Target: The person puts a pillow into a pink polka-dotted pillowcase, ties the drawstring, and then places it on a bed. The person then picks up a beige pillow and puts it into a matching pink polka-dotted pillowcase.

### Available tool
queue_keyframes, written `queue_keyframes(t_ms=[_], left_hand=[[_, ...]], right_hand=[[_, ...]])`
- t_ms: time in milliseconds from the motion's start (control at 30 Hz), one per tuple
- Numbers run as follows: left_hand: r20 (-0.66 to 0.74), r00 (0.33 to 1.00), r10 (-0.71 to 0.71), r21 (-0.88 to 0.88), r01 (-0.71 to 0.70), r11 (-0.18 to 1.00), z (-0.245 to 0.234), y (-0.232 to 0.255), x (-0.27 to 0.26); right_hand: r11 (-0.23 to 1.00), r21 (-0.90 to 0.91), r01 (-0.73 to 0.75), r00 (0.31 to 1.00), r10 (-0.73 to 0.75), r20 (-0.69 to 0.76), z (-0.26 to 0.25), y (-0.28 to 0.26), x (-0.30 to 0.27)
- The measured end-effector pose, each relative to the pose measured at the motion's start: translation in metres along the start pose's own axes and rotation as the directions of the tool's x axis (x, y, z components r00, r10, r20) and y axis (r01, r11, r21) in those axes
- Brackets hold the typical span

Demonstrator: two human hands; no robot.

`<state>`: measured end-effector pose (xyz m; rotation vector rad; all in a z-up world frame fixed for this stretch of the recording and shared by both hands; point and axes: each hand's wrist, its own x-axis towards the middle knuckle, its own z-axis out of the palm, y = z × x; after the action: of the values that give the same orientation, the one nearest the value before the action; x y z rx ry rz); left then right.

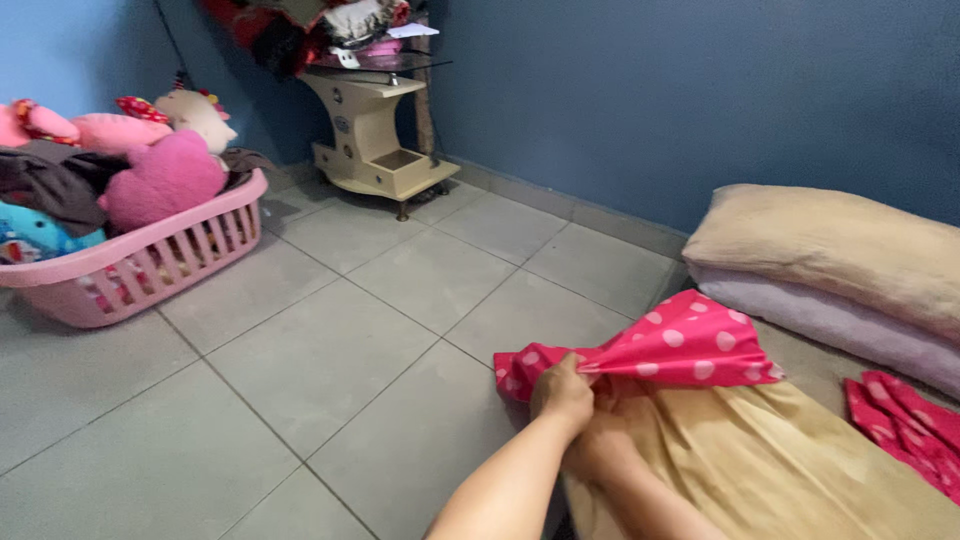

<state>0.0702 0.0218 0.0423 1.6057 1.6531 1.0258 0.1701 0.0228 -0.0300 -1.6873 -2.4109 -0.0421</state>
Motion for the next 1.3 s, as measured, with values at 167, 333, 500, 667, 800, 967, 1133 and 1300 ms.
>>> queue_keyframes(t_ms=[167,333,500,667,800,967,1133,1300], left_hand=[[0.130,0.978,0.163,0.147,-0.181,0.972,-0.035,0.017,-0.012],[0.118,0.978,0.171,0.349,-0.202,0.915,-0.029,0.015,0.004],[-0.070,0.987,0.144,0.469,-0.094,0.878,-0.030,-0.022,0.034],[0.100,0.972,0.212,0.226,-0.229,0.947,-0.051,-0.008,0.026],[-0.028,0.934,0.355,-0.054,-0.356,0.933,-0.030,0.028,0.026],[-0.031,0.974,0.226,0.033,-0.225,0.974,-0.023,0.038,0.019],[-0.141,0.884,0.446,0.205,-0.414,0.887,-0.022,0.021,0.025],[0.573,0.757,0.313,0.312,-0.555,0.771,-0.018,0.010,0.043]], right_hand=[[0.959,-0.070,-0.274,0.956,0.279,0.084,-0.039,0.026,0.007],[0.968,0.052,-0.244,0.946,0.249,-0.206,-0.080,0.020,0.002],[0.755,0.583,-0.300,0.830,0.508,-0.231,-0.119,0.027,0.009],[0.642,0.750,0.157,0.628,0.521,-0.577,-0.126,0.043,0.030],[0.434,0.822,0.367,0.695,0.459,-0.553,-0.103,0.046,0.027],[0.378,0.878,0.294,0.787,0.426,-0.447,-0.086,0.052,0.019],[0.491,0.839,0.234,0.750,0.458,-0.477,-0.057,0.065,0.031],[0.688,0.627,-0.365,0.592,0.691,-0.415,-0.008,0.107,0.062]])
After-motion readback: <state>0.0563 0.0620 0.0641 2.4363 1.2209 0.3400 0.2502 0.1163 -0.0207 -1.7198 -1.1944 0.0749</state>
